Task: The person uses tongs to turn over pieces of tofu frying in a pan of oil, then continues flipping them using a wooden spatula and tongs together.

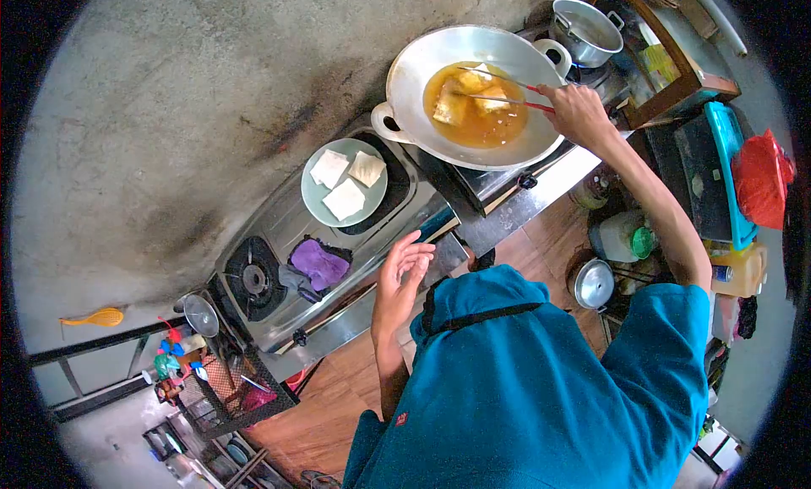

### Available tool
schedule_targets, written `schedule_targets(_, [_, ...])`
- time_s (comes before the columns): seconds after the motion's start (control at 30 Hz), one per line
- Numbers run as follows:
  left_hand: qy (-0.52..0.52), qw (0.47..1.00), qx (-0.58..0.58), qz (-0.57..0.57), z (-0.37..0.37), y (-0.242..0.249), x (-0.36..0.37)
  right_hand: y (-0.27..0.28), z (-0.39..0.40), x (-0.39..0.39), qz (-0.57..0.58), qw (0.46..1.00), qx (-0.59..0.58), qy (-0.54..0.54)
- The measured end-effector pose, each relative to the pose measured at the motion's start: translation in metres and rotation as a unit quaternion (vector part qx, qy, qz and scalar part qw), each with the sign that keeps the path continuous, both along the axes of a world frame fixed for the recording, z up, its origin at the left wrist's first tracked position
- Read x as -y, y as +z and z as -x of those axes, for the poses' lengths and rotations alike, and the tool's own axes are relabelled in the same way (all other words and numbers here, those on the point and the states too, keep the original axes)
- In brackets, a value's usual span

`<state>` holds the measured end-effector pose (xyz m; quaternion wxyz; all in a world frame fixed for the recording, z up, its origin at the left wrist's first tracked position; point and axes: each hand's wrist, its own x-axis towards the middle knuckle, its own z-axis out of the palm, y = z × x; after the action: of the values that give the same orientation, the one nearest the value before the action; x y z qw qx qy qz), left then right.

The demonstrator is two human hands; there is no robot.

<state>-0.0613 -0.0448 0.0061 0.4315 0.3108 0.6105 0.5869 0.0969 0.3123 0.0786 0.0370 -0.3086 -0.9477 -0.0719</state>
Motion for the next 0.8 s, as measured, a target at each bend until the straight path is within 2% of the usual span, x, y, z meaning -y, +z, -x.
schedule_targets(0.27, [-0.003,1.000,0.001,-0.003,0.001,-0.001,0.000,-0.003,0.001,-0.006,-0.014,1.000,0.014,0.005])
schedule_targets(0.63, [-0.011,1.000,0.007,-0.011,-0.001,0.002,-0.003,0.012,-0.006,-0.009,0.051,0.998,-0.007,0.035])
schedule_targets(0.8, [-0.017,1.000,0.009,-0.007,-0.002,0.002,-0.004,0.010,-0.009,-0.010,0.046,0.998,-0.005,0.030])
